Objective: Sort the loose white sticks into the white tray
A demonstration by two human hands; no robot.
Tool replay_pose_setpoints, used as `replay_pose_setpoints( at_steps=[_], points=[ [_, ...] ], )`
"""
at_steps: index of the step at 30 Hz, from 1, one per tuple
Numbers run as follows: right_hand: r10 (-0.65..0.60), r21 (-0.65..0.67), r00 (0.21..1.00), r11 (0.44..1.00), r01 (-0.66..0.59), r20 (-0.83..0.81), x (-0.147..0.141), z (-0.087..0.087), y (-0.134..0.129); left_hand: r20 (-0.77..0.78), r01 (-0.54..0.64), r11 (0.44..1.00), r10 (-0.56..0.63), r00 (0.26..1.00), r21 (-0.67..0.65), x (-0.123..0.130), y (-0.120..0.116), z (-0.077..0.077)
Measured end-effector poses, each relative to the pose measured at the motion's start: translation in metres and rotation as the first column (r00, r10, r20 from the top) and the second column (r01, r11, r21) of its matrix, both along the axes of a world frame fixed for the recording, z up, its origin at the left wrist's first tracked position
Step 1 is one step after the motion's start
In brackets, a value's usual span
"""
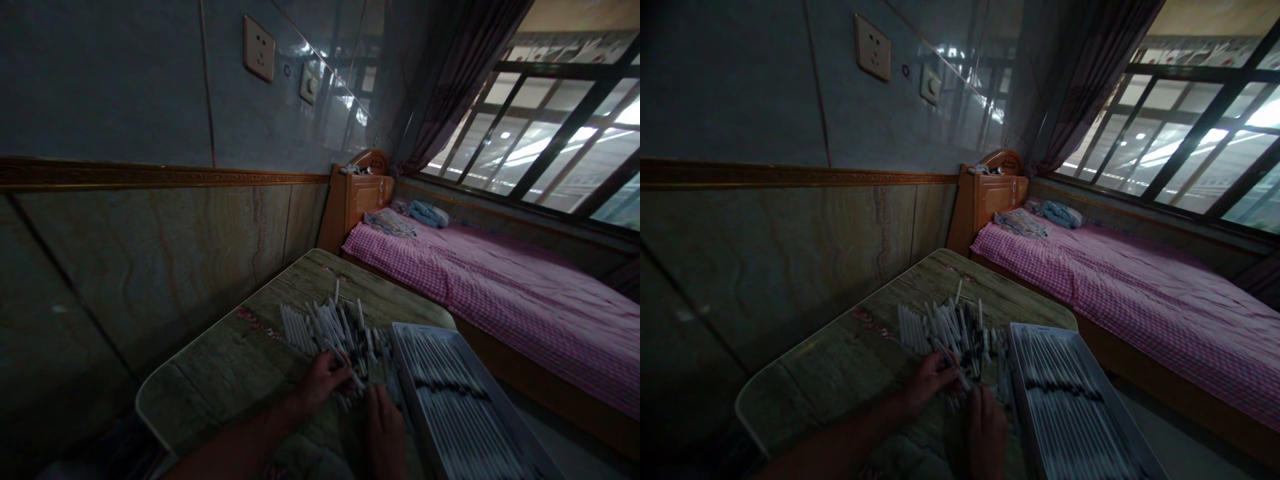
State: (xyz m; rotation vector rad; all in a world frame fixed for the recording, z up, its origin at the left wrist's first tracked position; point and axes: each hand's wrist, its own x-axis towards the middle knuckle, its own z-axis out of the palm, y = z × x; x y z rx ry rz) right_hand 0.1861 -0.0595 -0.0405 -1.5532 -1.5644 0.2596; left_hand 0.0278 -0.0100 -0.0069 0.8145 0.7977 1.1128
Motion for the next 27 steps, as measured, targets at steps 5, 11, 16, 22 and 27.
replay_pose_setpoints(
  at_steps=[5, 11, 16, 22, 27],
  points=[
    [0.098, -0.016, 0.995, 0.995, -0.098, -0.007, 0.001, -0.004, 0.002, 0.001, -0.049, 0.999, 0.049, 0.999, -0.013, 0.001, -0.001, 0.002],
    [0.084, 0.008, 0.996, 0.996, -0.084, -0.009, 0.000, -0.011, -0.003, -0.007, 0.001, 1.000, -0.001, 1.000, 0.030, 0.000, -0.002, 0.003],
    [0.087, 0.102, 0.996, 0.991, -0.088, 0.017, 0.011, -0.029, -0.004, -0.023, 0.038, 0.995, -0.036, 0.999, 0.097, -0.001, -0.001, 0.000],
    [0.104, -0.045, 0.977, 0.992, -0.114, -0.188, -0.001, -0.003, -0.002, -0.107, -0.025, 0.991, 0.039, 0.993, 0.132, -0.001, 0.003, -0.001],
    [0.119, -0.149, 0.880, 0.967, -0.208, -0.460, -0.011, 0.021, 0.000, -0.349, 0.052, 0.953, 0.059, 0.935, 0.299, 0.000, 0.006, 0.007]
  ],
)
